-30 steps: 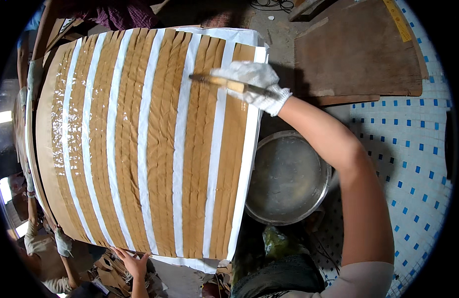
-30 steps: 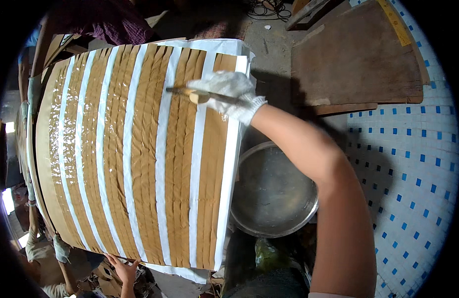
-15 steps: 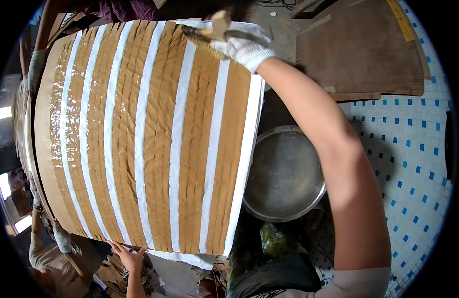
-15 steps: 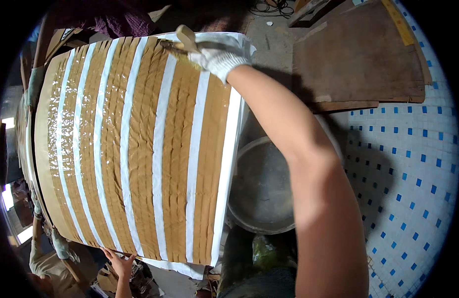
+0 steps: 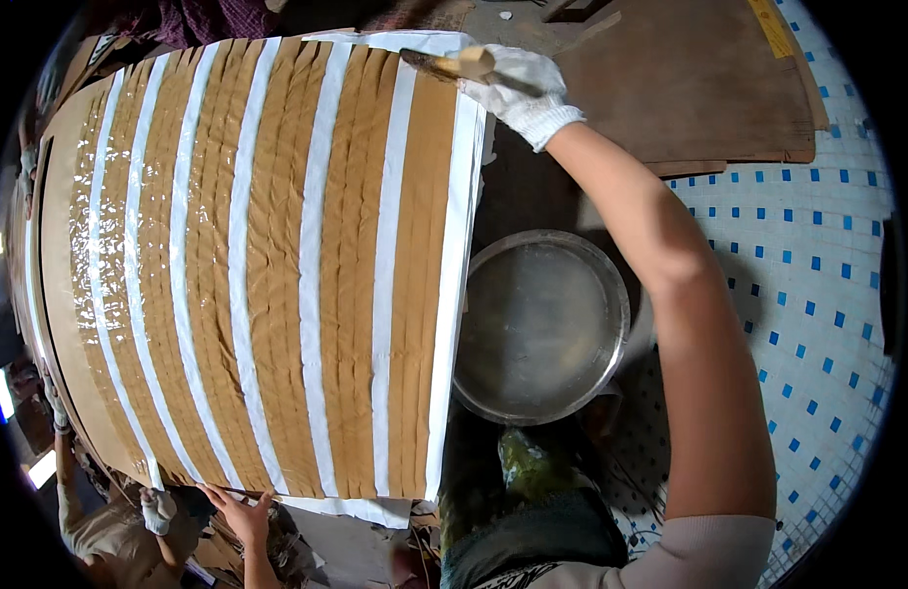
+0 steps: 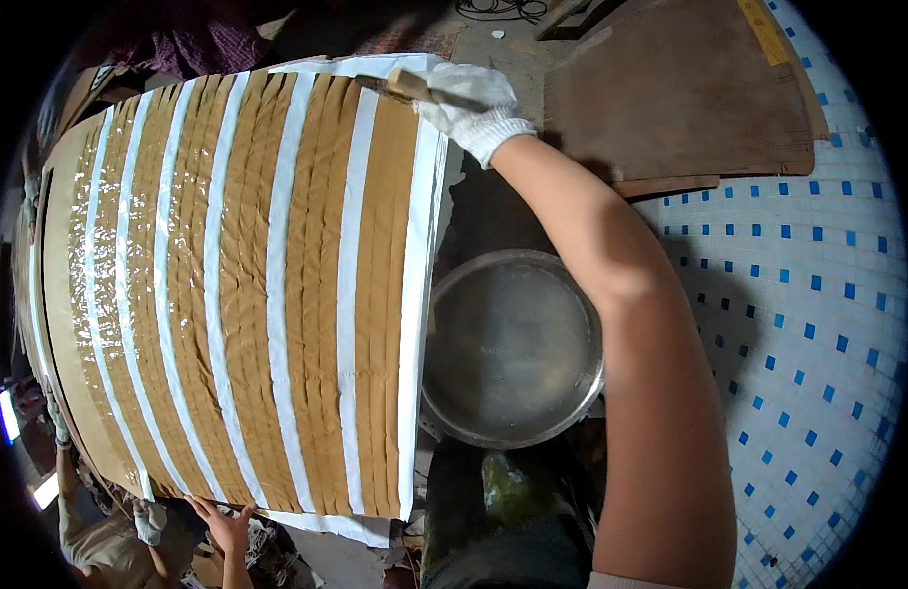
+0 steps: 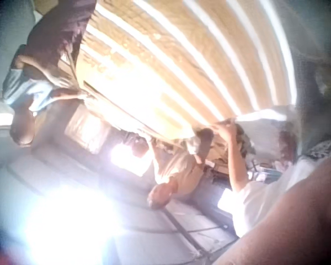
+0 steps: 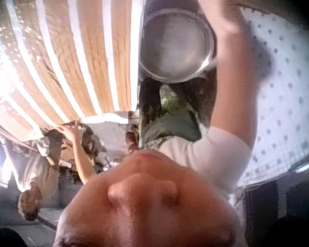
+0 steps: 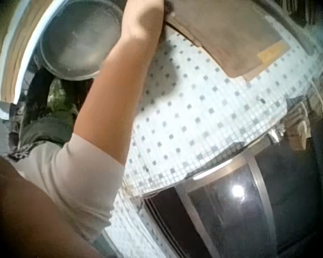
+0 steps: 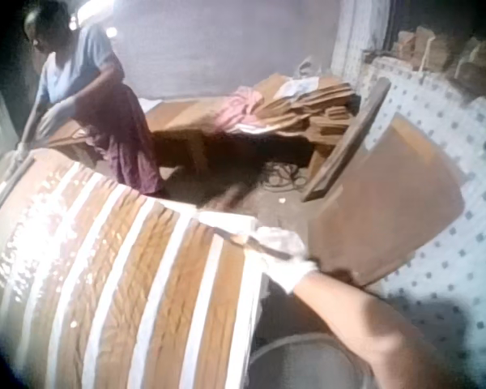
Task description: The person repeatedly brushes a liquid onto a large flat sheet of paper that has white stripes, then lifts and repositions the sheet. The person uses a brush and a metal bowl containing the liquid. Another person is visible in the background handling similar sheets.
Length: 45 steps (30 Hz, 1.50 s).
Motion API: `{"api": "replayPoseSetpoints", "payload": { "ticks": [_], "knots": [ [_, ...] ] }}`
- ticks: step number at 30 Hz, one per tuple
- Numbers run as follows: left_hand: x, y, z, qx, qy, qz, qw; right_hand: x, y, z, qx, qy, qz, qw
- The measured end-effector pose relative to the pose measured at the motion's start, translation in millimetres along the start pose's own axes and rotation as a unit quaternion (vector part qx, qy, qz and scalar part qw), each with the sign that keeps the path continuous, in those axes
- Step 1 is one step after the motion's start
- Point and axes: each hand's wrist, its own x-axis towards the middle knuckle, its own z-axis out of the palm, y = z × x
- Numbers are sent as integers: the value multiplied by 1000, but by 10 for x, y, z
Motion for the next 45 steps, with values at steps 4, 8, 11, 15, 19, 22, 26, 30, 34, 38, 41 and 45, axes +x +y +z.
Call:
{"api": "replayPoseSetpoints", "payload": {
  "ticks": [4,8,11,15,19,22,26,30,34,38,41,45],
  "knots": [
    [-112,9,-32,18,0,-31,999,-664,-183,209,240,75,-184,950],
    [-47,-120,102,4,10,-20,1000,-652,-145,260,232,52,-76,968],
    [8,-74,52,19,-40,-74,996,-282,217,273,197,102,-1,975],
    [102,-74,106,31,3,-4,1000,-14,515,404,260,116,-47,958],
    [9,26,24,-44,-27,-36,998,-70,-403,-323,212,137,-288,924],
    [-95,-291,136,-29,41,4,999,240,-867,-306,128,187,-459,859],
    [113,-226,225,-52,23,5,998,-27,-319,289,363,-10,-361,859],
    [-26,-260,181,0,17,-19,1000,-505,149,622,201,31,-488,849],
    [-11,-379,270,-27,30,-4,999,-725,43,38,260,-140,-449,843],
    [-82,-280,172,-27,6,-69,997,-131,-436,-281,484,-181,-366,774],
    [44,-346,242,-41,27,-28,998,294,-599,-63,326,-103,-335,878],
    [38,-338,266,-37,34,-4,999,156,-797,42,94,45,-304,947]
  ]
}}
